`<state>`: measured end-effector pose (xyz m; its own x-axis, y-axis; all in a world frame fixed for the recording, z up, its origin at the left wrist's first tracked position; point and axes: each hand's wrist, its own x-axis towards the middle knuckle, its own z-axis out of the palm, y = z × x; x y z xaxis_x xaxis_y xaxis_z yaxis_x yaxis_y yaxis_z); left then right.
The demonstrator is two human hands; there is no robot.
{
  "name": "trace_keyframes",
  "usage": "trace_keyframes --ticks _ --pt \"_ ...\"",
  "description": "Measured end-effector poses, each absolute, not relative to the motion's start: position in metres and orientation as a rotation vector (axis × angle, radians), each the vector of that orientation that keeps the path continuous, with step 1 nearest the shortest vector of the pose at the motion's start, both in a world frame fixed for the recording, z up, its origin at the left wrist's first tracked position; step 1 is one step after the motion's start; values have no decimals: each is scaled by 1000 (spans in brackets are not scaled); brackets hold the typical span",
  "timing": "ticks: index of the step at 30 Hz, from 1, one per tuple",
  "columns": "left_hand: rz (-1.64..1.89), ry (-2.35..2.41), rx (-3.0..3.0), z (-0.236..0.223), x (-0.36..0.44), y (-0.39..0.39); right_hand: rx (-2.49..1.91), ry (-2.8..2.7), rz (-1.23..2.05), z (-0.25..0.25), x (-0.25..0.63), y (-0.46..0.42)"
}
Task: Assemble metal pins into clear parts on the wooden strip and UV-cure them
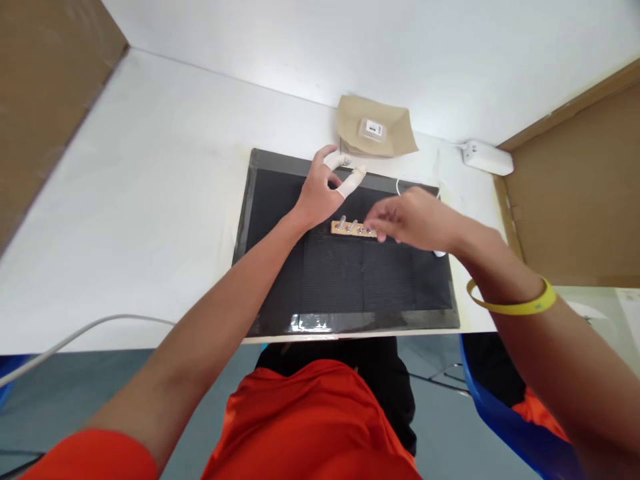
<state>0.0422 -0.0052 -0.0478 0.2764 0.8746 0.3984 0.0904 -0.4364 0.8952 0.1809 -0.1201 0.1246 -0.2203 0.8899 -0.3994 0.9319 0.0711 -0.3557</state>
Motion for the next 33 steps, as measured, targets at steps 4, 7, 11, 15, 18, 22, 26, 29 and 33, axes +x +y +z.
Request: trace_keyframes --ticks 4,7,11,15,18,22,26,29,33 --pt "1218 885 1714 -44 41 -3 1976 2211 -1011 126 192 -145" --pt "1209 882 1705 -42 41 -1 2306 2163 -889 126 208 -152" --pt "1219 875 1687 -39 42 -1 2370 2139 -814 123 218 -146" --pt "1199 891 1693 -34 42 -3 2028 2070 -923 128 212 -136" --pt "1207 921 1682 -31 42 -5 2162 2156 -737 132 210 -127" --pt "1194 935 1688 -29 40 -7 2080 2069 -833 129 213 -116" --pt "1154 922 1713 -30 37 -6 2013 2088 -840 126 216 -111" --pt "1196 880 1710 -34 37 -4 2046 2171 -739 126 214 -110" --pt "1237 860 1714 -39 36 -3 1832 2120 -923 126 213 -112"
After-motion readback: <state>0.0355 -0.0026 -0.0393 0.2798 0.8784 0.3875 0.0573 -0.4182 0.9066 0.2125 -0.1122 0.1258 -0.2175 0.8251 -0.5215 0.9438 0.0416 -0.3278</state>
